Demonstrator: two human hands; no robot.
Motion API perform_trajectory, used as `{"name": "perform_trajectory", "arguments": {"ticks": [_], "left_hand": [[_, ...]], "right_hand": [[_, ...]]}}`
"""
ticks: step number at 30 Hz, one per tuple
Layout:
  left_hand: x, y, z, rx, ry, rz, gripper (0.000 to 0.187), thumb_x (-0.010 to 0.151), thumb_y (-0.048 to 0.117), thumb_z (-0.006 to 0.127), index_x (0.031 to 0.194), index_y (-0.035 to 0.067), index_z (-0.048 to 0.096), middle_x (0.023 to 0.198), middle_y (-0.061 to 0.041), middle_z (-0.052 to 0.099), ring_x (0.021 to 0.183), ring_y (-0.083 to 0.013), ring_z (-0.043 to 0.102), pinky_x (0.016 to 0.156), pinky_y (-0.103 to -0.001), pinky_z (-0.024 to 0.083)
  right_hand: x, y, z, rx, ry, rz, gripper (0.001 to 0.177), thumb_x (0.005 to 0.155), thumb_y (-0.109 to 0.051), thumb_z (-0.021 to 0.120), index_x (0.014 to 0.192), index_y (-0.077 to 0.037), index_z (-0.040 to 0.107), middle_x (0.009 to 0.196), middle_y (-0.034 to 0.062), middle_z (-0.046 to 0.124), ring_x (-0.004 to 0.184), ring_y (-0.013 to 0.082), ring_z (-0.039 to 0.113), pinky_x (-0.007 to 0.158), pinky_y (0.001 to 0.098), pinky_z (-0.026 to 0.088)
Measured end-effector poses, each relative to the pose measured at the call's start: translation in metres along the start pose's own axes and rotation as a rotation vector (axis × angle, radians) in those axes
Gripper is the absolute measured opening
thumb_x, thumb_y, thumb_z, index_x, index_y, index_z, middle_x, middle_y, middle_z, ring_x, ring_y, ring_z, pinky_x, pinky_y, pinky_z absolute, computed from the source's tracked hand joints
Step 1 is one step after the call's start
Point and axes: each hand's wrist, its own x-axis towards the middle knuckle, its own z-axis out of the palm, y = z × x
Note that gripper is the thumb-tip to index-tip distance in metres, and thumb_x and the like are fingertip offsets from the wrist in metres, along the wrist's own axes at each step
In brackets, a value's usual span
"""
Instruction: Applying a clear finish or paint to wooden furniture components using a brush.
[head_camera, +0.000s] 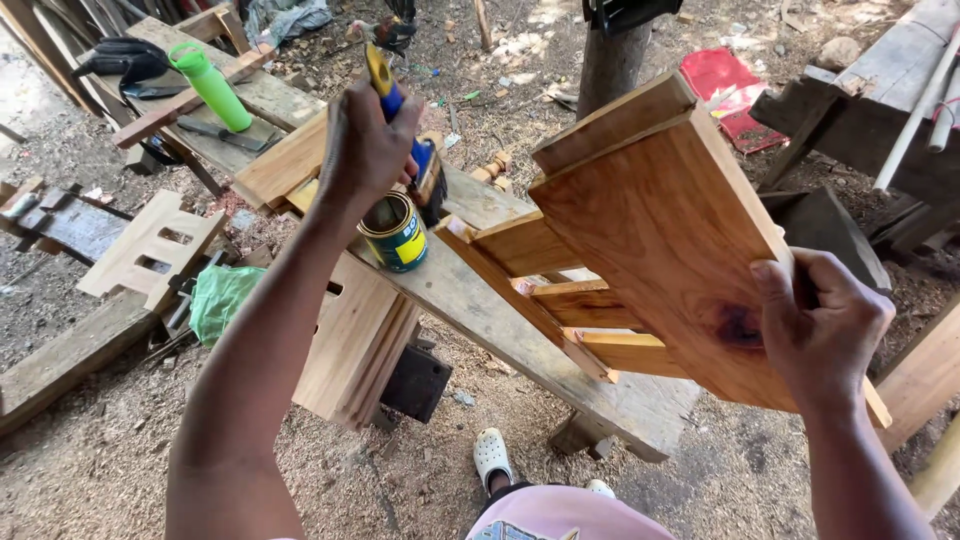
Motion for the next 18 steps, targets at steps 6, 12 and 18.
{"name": "perform_trajectory", "arguments": {"ticks": [6, 12, 18], "left_hand": [[-0.009, 0.001, 0.022, -0.151, 0.040, -0.036, 0.027, 0.107, 0.018, 0.062, 0.091, -0.003, 0.059, 0.063, -0.010, 0.066, 0.045, -0.0122, 0.071, 0.035, -0.023, 0.060], [-0.008, 0.001, 0.005, 0.019, 0.060, 0.040, 0.026, 0.107, 0.019, 0.064, 0.091, -0.001, 0.060, 0.066, -0.010, 0.068, 0.045, -0.0122, 0.069, 0.037, -0.022, 0.059], [-0.018, -0.001, 0.027, -0.163, 0.006, -0.105, 0.030, 0.107, 0.019, 0.064, 0.086, -0.003, 0.061, 0.063, -0.010, 0.068, 0.046, -0.0124, 0.071, 0.037, -0.024, 0.062]], "right_hand": [[0.000, -0.006, 0.001, 0.003, 0.005, 0.016, 0.026, 0.112, -0.023, 0.077, 0.107, 0.002, 0.074, 0.070, 0.0016, 0.061, 0.063, 0.0035, 0.052, 0.060, 0.0218, 0.044], [-0.001, 0.006, 0.004, 0.047, 0.012, -0.023, 0.023, 0.114, -0.020, 0.077, 0.109, 0.002, 0.073, 0.075, 0.0015, 0.063, 0.067, 0.0035, 0.052, 0.063, 0.0219, 0.044], [-0.002, -0.002, 0.000, -0.001, 0.018, -0.014, 0.026, 0.112, -0.024, 0.077, 0.108, 0.002, 0.074, 0.071, 0.0032, 0.062, 0.063, 0.0054, 0.052, 0.060, 0.0232, 0.044]]}}
